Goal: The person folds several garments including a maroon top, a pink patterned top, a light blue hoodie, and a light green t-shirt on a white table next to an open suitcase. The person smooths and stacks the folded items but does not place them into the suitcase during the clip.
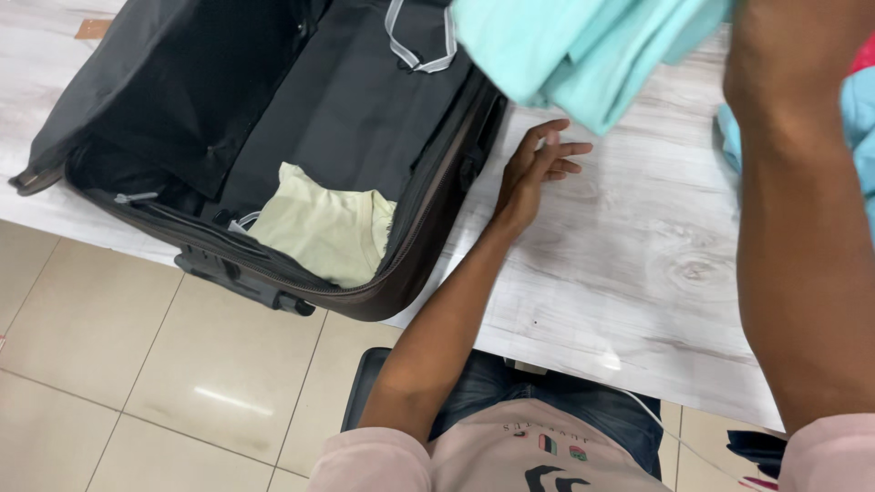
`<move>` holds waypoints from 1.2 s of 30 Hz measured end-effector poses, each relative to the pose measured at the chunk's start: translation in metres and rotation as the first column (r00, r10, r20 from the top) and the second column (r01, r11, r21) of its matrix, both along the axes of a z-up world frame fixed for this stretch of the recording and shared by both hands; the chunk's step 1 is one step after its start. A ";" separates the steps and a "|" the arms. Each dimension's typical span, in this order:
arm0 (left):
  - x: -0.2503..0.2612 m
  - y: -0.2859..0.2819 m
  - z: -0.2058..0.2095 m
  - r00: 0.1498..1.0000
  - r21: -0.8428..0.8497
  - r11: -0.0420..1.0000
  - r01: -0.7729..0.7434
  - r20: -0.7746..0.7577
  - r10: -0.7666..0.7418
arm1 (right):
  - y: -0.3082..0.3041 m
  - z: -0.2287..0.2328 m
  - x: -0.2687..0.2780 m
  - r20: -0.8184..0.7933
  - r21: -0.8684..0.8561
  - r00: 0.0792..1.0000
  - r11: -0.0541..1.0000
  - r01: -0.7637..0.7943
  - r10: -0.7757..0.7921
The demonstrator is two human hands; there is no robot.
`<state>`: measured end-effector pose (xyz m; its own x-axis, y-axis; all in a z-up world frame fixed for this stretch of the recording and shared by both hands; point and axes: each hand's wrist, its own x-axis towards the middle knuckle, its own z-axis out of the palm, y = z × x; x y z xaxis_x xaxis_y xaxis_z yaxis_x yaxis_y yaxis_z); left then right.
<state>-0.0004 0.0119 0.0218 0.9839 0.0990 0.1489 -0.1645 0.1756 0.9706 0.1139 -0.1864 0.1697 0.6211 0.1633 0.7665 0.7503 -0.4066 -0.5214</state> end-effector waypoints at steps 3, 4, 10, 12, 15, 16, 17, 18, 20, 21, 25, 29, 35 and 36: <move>0.004 0.002 0.004 0.996 -0.234 0.971 0.052 -0.056 -0.067 | -0.028 0.015 -0.029 -0.119 0.071 0.985 0.991 -0.117 0.125; 0.004 0.002 0.004 0.995 -0.253 0.965 0.074 -0.053 -0.090 | -0.033 0.019 -0.040 -0.156 0.080 0.974 0.985 -0.153 0.164; 0.012 -0.028 0.001 0.998 0.244 0.968 0.066 -0.022 -0.062 | -0.062 0.035 -0.089 -0.352 -0.096 0.932 0.987 -0.130 0.089; 0.014 -0.030 0.002 0.996 0.392 0.920 0.009 0.079 -0.043 | -0.082 0.031 -0.092 -0.236 -0.222 0.971 0.971 -0.083 0.029; 0.020 -0.021 0.009 0.991 0.440 0.889 -0.129 0.027 0.131 | -0.129 0.018 -0.091 -0.006 -0.336 1.000 0.942 0.013 -0.016; 0.021 -0.016 0.013 0.980 0.441 0.875 -0.198 0.061 0.191 | -0.143 0.013 -0.090 -0.012 -0.312 0.995 0.946 0.087 -0.096; 0.021 -0.009 0.016 0.963 0.439 0.858 -0.267 0.096 0.250 | -0.156 0.010 -0.090 -0.021 -0.289 0.984 0.944 0.161 -0.174; 0.020 -0.001 0.020 0.934 0.460 0.813 -0.356 0.175 0.310 | -0.166 0.006 -0.091 -0.034 -0.264 0.968 0.937 0.230 -0.247; 0.017 0.009 0.026 0.879 0.523 0.706 -0.477 0.278 0.388 | -0.176 0.001 -0.095 -0.015 -0.288 0.930 0.892 0.348 -0.368; 0.013 0.011 0.029 0.860 0.570 0.646 -0.509 0.303 0.410 | -0.179 0.000 -0.099 0.020 -0.334 0.910 0.855 0.397 -0.414; -0.004 0.000 0.041 0.808 0.738 0.327 -0.590 0.534 0.251 | -0.167 -0.013 -0.130 0.263 -0.677 0.886 0.581 0.451 -0.381; -0.019 -0.009 0.057 0.956 0.887 0.411 -0.210 0.275 -0.106 | -0.142 -0.029 -0.129 -0.383 -0.683 0.923 0.685 -0.255 -0.038; -0.028 -0.013 0.060 0.921 0.947 0.320 -0.001 0.126 -0.369 | -0.113 -0.063 -0.144 -0.232 -0.849 0.968 0.506 -0.152 -0.098; -0.027 -0.014 0.059 0.914 0.944 0.325 -0.051 0.176 -0.367 | -0.112 -0.062 -0.144 -0.256 -0.858 0.950 0.495 -0.138 -0.180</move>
<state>-0.0273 -0.0019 0.0807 0.8338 -0.4584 0.3078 -0.5508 -0.7289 0.4066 -0.0306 -0.2987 0.1080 0.7830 0.6206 0.0420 0.6219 -0.7795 -0.0757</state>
